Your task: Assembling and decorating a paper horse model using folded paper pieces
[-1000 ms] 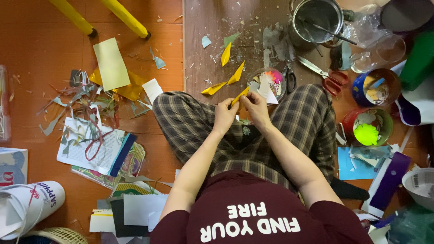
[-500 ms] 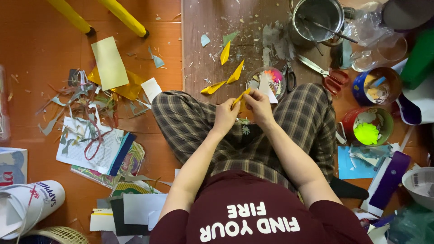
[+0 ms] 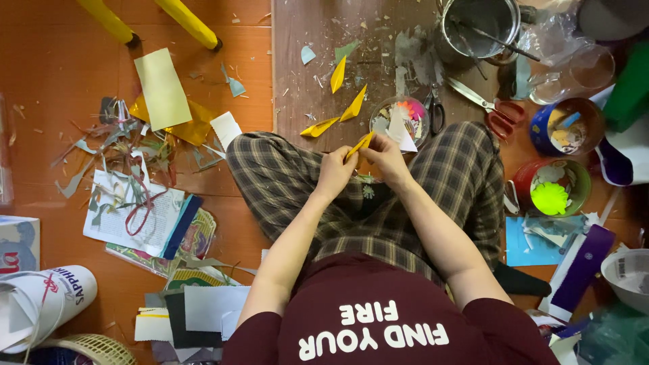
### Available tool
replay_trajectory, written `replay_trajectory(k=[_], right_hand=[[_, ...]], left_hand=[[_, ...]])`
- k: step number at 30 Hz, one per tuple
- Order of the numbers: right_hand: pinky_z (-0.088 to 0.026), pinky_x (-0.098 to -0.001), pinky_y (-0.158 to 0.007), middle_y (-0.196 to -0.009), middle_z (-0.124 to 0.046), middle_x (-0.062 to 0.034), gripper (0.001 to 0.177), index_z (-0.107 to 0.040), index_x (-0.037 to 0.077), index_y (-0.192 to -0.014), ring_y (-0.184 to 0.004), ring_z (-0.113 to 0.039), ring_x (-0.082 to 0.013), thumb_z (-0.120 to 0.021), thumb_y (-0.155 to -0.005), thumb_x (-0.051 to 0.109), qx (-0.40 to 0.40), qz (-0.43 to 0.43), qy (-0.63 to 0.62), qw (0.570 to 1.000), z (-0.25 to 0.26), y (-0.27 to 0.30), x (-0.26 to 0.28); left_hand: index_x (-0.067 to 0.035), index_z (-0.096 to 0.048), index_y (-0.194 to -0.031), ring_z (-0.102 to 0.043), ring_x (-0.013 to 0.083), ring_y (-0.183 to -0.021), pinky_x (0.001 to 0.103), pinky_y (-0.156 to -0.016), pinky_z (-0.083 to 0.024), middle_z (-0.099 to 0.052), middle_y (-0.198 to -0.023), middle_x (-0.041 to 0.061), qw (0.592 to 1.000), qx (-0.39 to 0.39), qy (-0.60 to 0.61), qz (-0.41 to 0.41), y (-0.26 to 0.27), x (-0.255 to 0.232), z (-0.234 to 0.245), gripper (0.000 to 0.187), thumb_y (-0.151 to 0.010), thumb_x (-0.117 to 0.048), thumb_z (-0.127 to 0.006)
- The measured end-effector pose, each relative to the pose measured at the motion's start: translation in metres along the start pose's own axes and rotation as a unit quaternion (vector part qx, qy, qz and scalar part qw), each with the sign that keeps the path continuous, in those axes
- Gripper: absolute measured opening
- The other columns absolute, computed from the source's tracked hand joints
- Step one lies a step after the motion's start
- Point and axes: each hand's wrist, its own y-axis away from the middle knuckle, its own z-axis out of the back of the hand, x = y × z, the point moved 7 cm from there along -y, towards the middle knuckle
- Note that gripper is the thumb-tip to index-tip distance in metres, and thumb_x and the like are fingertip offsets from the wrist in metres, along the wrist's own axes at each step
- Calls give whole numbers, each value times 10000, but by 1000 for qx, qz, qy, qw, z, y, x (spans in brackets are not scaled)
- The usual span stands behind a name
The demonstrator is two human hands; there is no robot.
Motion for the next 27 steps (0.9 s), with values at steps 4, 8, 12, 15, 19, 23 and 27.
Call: replay_trajectory(k=[4, 8, 12, 15, 19, 23, 27], right_hand=[[-492, -219, -594, -757, -650, -2, 128, -743, 45, -962, -644, -611, -87, -768, -874, -44, -4, -3, 10, 1000, 2, -2, -9], [-475, -210, -587, -766, -649, -11, 173, -769, 30, -1005, -641, -593, -87, -741, -853, -48, -16, -11, 26, 999, 1, 1, -2], [-486, -220, -569, -751, -664, -49, 156, -784, 23, -1040, -619, -613, -104, -730, -896, -2, -31, -20, 42, 998, 12, -7, -26], [-496, -271, -521, -724, -717, -112, 164, -805, 45, -1059, -561, -626, -143, -681, -993, 129, -51, -53, 80, 994, 27, -11, -38], [-595, -306, -672, -953, -806, -123, 326, -779, 84, -1286, -844, -764, -179, -644, -1022, 221, -41, -55, 149, 986, 33, -14, -13], [-608, -345, -745, -1020, -804, -153, 420, -733, 56, -1379, -926, -767, -227, -657, -991, 197, -60, -66, 185, 979, 40, -15, -17], [-599, -529, -924, -1113, -772, -289, 432, -694, 28, -1425, -1074, -752, -395, -664, -1005, 123, -12, -28, 228, 973, 36, -30, -36]], left_hand=[[-101, -833, -1025, -763, 285, -746, 385, -651, -564, -765, -759, 172, 1000, -2, -4, -3, 0, 4, -2, 168, -1023, -211, -705], [-96, -824, -1066, -777, 372, -873, 439, -751, -601, -796, -871, 200, 1000, 17, 2, -2, -1, 11, -6, 175, -1014, -168, -673], [-108, -822, -1087, -790, 399, -909, 462, -814, -620, -812, -907, 181, 1000, 23, -4, 8, -3, 22, -8, 193, -989, -138, -659], [-121, -807, -1134, -756, 483, -1024, 572, -867, -597, -803, -979, 226, 999, 33, -30, 13, -3, 31, -12, 245, -965, -129, -629], [-47, -779, -1205, -748, 514, -1065, 566, -920, -607, -785, -1063, 301, 999, 2, -41, 23, -24, 52, 10, 291, -1001, -94, -577], [58, -713, -1315, -688, 581, -1144, 597, -1004, -574, -713, -1170, 381, 994, -72, -78, 11, -69, 77, 58, 367, -996, -49, -567], [13, -727, -1330, -702, 531, -1129, 564, -985, -594, -659, -1136, 287, 971, -77, -224, -16, -117, 106, 72, 346, -1017, -86, -619]])
